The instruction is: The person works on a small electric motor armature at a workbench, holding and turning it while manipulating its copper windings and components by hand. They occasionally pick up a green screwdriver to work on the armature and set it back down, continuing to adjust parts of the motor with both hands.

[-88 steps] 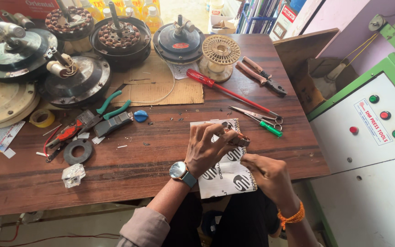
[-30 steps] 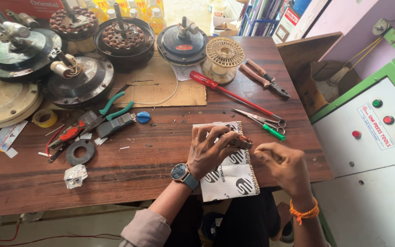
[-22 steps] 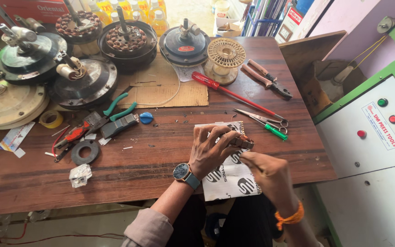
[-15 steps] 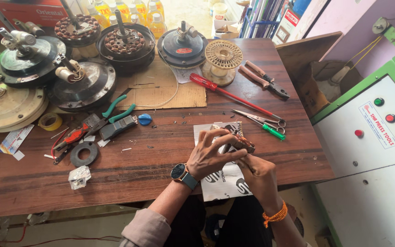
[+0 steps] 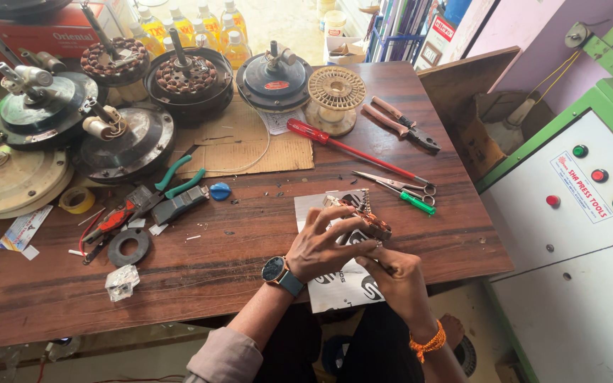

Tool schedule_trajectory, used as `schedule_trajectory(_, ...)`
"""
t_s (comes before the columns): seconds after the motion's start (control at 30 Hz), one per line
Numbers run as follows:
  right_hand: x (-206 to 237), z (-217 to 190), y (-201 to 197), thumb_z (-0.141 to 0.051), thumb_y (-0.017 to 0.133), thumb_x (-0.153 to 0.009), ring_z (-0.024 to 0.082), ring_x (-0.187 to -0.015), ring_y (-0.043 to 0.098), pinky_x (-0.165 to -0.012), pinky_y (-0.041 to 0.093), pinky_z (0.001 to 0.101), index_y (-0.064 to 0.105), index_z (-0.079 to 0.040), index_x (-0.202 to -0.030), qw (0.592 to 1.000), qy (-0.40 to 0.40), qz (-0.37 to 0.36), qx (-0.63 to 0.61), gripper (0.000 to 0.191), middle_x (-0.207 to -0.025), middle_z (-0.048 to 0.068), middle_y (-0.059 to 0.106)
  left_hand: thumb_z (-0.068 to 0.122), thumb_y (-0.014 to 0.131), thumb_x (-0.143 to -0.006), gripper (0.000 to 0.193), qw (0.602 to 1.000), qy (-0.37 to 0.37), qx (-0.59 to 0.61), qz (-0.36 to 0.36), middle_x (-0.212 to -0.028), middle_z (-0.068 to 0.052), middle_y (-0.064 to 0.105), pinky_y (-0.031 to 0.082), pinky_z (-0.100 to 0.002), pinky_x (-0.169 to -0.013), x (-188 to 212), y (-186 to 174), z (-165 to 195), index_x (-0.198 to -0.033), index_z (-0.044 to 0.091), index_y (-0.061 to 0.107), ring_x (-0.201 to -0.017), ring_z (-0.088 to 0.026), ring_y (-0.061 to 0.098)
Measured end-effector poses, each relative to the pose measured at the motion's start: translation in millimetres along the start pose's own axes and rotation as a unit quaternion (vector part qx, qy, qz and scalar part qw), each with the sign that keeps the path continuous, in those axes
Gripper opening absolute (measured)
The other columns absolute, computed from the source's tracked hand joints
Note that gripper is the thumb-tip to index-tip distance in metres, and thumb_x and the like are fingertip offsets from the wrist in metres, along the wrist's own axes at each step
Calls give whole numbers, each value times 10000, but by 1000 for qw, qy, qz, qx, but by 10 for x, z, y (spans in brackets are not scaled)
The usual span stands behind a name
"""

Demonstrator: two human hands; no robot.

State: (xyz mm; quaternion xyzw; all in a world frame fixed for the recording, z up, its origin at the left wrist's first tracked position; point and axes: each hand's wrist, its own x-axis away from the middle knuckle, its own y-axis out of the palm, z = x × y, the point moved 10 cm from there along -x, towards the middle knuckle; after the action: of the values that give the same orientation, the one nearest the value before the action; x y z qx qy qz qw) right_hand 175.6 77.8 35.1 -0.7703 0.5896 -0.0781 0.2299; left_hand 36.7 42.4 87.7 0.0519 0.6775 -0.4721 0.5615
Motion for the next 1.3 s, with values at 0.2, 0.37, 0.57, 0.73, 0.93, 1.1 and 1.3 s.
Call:
schedule_trajectory(0.2,3,-319,-140,-93,732,-908,-9,-595,634,-467,483,190,776,-74,-1043,993,-117,23,0,143,-817,-20,769,341,841,-836,198,995,-66,78,-5,-1360,45,532,408,-381,-1019,24,85,-150,-919,199,731,-1292,-208,468)
schedule_trajectory(0.37,-251,-549,-248,-145,737,-891,8,-459,456,-387,314,221,779,-72,-977,990,-115,38,76,121,-657,-16,706,250,818,-862,163,986,-123,107,46,-1297,13,593,443,-421,-1078,53,23,-267,-872,142,697,-1281,-229,525)
schedule_trajectory(0.57,-581,-753,-192,-147,750,-911,33,-510,419,-438,327,246,780,-41,-991,993,-72,41,88,136,-625,20,610,152,826,-868,183,971,-161,138,108,-1223,-35,666,487,-420,-1048,32,-123,-343,-922,93,661,-1207,-248,607)
schedule_trajectory(0.73,-840,-672,-173,-117,741,-913,-20,-608,570,-524,463,199,758,-6,-1006,997,-52,18,45,146,-689,-83,660,143,822,-847,195,970,-178,133,101,-1224,-43,656,485,-414,-1016,24,-107,-366,-955,95,667,-1161,-248,612)
schedule_trajectory(0.93,-951,-271,-292,-95,735,-904,8,-552,397,-460,311,233,772,-5,-964,997,51,26,56,115,-612,-74,492,287,829,-865,344,976,-162,129,64,-1265,25,606,435,-407,-1012,-6,-24,-329,-1134,199,634,-1209,-211,558)
schedule_trajectory(1.1,-658,-241,-527,-109,752,-908,18,-556,378,-467,292,225,783,-37,-975,993,37,62,93,104,-631,-60,507,474,814,-785,550,988,-154,26,-2,-1233,38,506,417,-404,-939,-36,69,-271,-1306,374,668,-1175,-184,484)
schedule_trajectory(1.3,-137,-794,-501,-56,725,-931,56,-761,689,-619,552,238,722,-82,-1122,957,-243,72,139,192,-946,31,748,461,818,-819,460,987,-156,1,24,-1212,41,479,423,-400,-977,-22,48,-278,-1249,359,690,-1160,-189,472)
